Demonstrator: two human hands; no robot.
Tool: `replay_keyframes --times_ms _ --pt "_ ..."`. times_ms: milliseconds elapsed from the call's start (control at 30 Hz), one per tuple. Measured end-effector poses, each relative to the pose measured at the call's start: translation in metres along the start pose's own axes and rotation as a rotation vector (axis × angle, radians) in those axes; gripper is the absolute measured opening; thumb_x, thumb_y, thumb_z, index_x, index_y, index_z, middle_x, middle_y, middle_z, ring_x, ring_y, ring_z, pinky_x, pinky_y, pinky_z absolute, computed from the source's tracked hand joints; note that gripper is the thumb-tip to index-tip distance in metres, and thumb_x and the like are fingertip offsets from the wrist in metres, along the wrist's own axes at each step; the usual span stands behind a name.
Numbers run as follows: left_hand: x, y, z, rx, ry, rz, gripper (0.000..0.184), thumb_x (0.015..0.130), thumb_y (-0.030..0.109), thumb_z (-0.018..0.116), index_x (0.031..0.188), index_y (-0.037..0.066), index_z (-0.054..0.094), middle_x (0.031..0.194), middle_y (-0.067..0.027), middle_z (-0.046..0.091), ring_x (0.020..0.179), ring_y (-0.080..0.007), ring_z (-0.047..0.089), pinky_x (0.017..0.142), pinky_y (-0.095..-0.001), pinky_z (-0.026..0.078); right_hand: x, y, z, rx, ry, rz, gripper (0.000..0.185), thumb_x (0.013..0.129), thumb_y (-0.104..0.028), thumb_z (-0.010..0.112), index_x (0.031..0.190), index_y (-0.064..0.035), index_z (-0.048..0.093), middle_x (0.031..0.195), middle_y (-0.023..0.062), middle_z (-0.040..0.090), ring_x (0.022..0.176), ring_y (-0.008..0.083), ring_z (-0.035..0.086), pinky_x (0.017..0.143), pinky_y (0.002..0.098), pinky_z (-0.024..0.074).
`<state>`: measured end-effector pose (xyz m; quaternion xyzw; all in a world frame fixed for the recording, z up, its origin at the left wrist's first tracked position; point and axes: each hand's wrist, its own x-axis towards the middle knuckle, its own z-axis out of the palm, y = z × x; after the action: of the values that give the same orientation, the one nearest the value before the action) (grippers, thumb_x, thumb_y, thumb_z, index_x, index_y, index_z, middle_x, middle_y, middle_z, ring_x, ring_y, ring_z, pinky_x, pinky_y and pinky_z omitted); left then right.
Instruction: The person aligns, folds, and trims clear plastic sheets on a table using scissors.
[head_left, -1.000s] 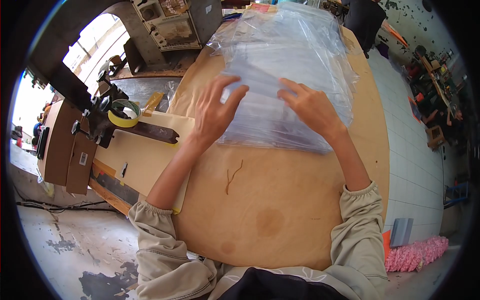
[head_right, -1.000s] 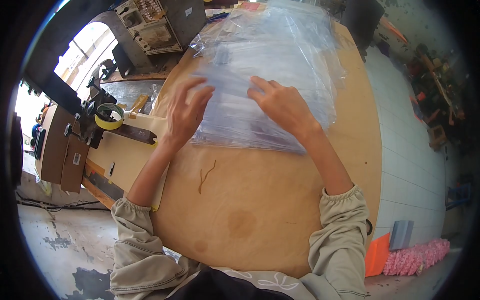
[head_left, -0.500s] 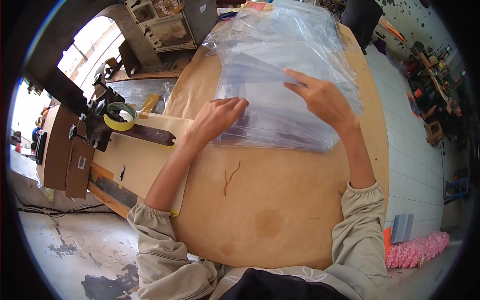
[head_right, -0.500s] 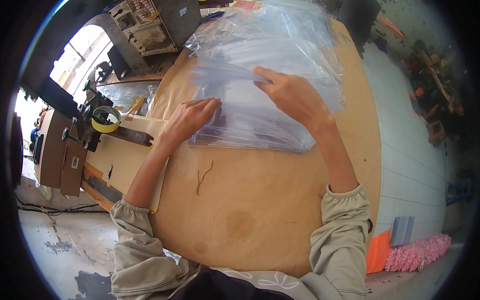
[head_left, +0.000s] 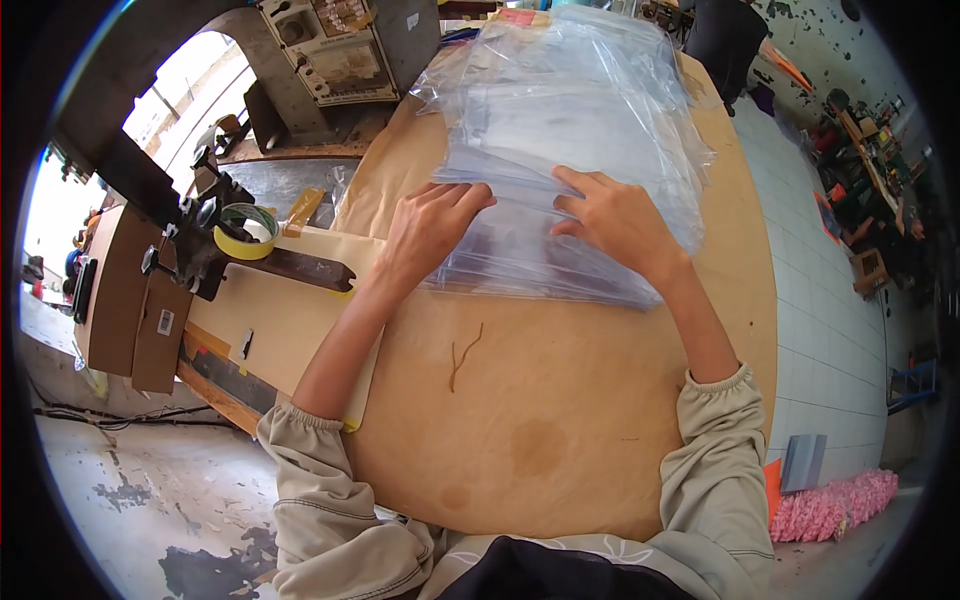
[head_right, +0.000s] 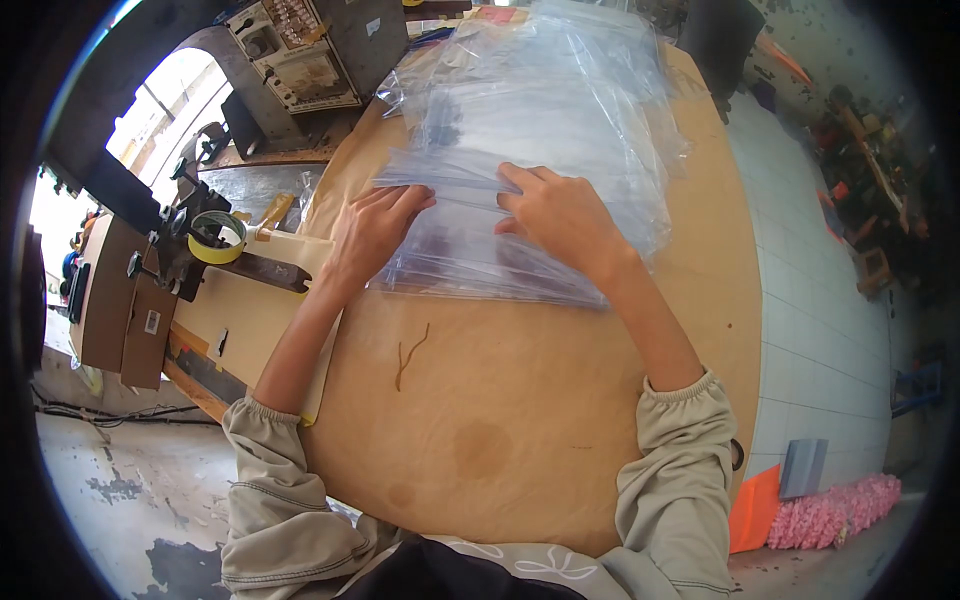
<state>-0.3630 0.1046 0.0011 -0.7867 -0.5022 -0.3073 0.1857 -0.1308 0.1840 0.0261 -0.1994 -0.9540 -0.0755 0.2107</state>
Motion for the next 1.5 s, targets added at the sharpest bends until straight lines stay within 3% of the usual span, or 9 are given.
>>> replay_keyframes --times_ms 233,333,500,700,800,1000,1200,1400,1500 --pt "0.003 -0.01 0.0 0.13 0.4 0.09 0.024 0.073 0.022 0.071 0.09 0.012 0.059 0.089 -0.0003 0.061 0.078 -0.0165 0.06 0.071 -0.0325 0.046 0.001 0.013 -0.009 0.095 0.047 0.083 0.017 0.082 -0.023 0.061 0.082 -0.006 0.065 0.113 0.0045 0.059 0.075 0.0253 0.064 0.061 0.0351 0.0512" --pt "-0.006 -0.006 -0.014 0.129 0.237 0.309 0.032 0.07 0.029 0.074 0.091 0.012 0.059 0.097 0.0006 0.059 0.085 -0.0151 0.058 0.077 -0.0341 0.044 0.001 0.019 -0.007 0.06 0.115 0.103 0.014 0.083 -0.017 0.059 0.093 -0.0075 0.064 0.113 0.0074 0.059 0.068 0.0256 0.064 0.057 0.0339 0.0513" --pt "0.001 -0.005 -0.006 -0.226 -0.437 0.074 0.043 0.076 0.043 0.065 0.106 0.012 0.062 0.104 -0.0074 0.061 0.097 -0.0276 0.058 0.086 -0.0376 0.046 0.004 0.003 -0.024 -0.181 0.107 -0.062 0.022 0.084 -0.009 0.055 0.106 -0.008 0.058 0.116 0.0137 0.056 0.066 0.0237 0.065 0.051 0.0316 0.0519" --pt "-0.002 -0.011 -0.003 -0.151 -0.425 0.073 0.029 0.083 0.032 0.061 0.104 0.011 0.062 0.093 -0.0075 0.066 0.083 -0.0274 0.063 0.071 -0.0356 0.051 -0.001 -0.001 -0.023 -0.056 -0.133 -0.062 0.019 0.081 -0.008 0.054 0.099 -0.0036 0.058 0.12 0.0147 0.053 0.069 0.0229 0.065 0.055 0.0324 0.0538" --pt "0.006 0.007 -0.009 0.014 -0.434 -0.093 0.024 0.081 0.028 0.063 0.097 0.011 0.061 0.085 -0.007 0.066 0.075 -0.0267 0.063 0.065 -0.0351 0.051 -0.003 -0.017 -0.003 -0.064 0.047 -0.046 0.018 0.077 -0.006 0.054 0.095 -0.0037 0.058 0.116 0.0142 0.054 0.076 0.0248 0.065 0.058 0.0348 0.054" --pt "0.018 0.019 -0.013 0.02 0.321 0.307 0.024 0.077 0.028 0.067 0.087 0.009 0.056 0.088 -0.0056 0.059 0.08 -0.0229 0.061 0.065 -0.0359 0.049 0.003 -0.015 -0.003 -0.03 0.088 0.145 0.024 0.075 -0.003 0.055 0.098 -0.0078 0.058 0.109 0.01 0.058 0.086 0.026 0.063 0.062 0.0375 0.0528" --pt "0.003 0.023 -0.009 -0.128 -0.523 0.118 0.042 0.068 0.038 0.073 0.099 0.012 0.062 0.104 -0.0038 0.058 0.095 -0.0236 0.058 0.076 -0.038 0.047 0.001 0.014 -0.05 -0.139 0.292 -0.027 0.05 0.075 0.0 0.051 0.12 -0.0219 0.055 0.111 0.011 0.058 0.078 0.0225 0.061 0.067 0.0326 0.0508" --pt "0.01 0.019 -0.022 -0.212 -0.746 -0.037 0.043 0.076 0.036 0.066 0.112 0.014 0.057 0.096 -0.0123 0.063 0.09 -0.0296 0.059 0.076 -0.0407 0.047 0.0 -0.018 -0.017 -0.218 0.144 -0.219 0.066 0.079 -0.009 0.051 0.127 -0.0529 0.041 0.119 0.0172 0.053 0.067 0.0195 0.053 0.067 0.0278 0.0502" --pt "0.007 0.017 -0.023 -0.168 -0.789 -0.068 0.04 0.078 0.033 0.063 0.114 0.016 0.057 0.092 -0.0132 0.064 0.084 -0.0291 0.061 0.072 -0.0403 0.048 0.0 -0.021 -0.008 -0.245 0.126 -0.243 0.062 0.081 -0.01 0.051 0.124 -0.0535 0.043 0.122 0.017 0.052 0.07 0.0212 0.054 0.065 0.0283 0.0505"
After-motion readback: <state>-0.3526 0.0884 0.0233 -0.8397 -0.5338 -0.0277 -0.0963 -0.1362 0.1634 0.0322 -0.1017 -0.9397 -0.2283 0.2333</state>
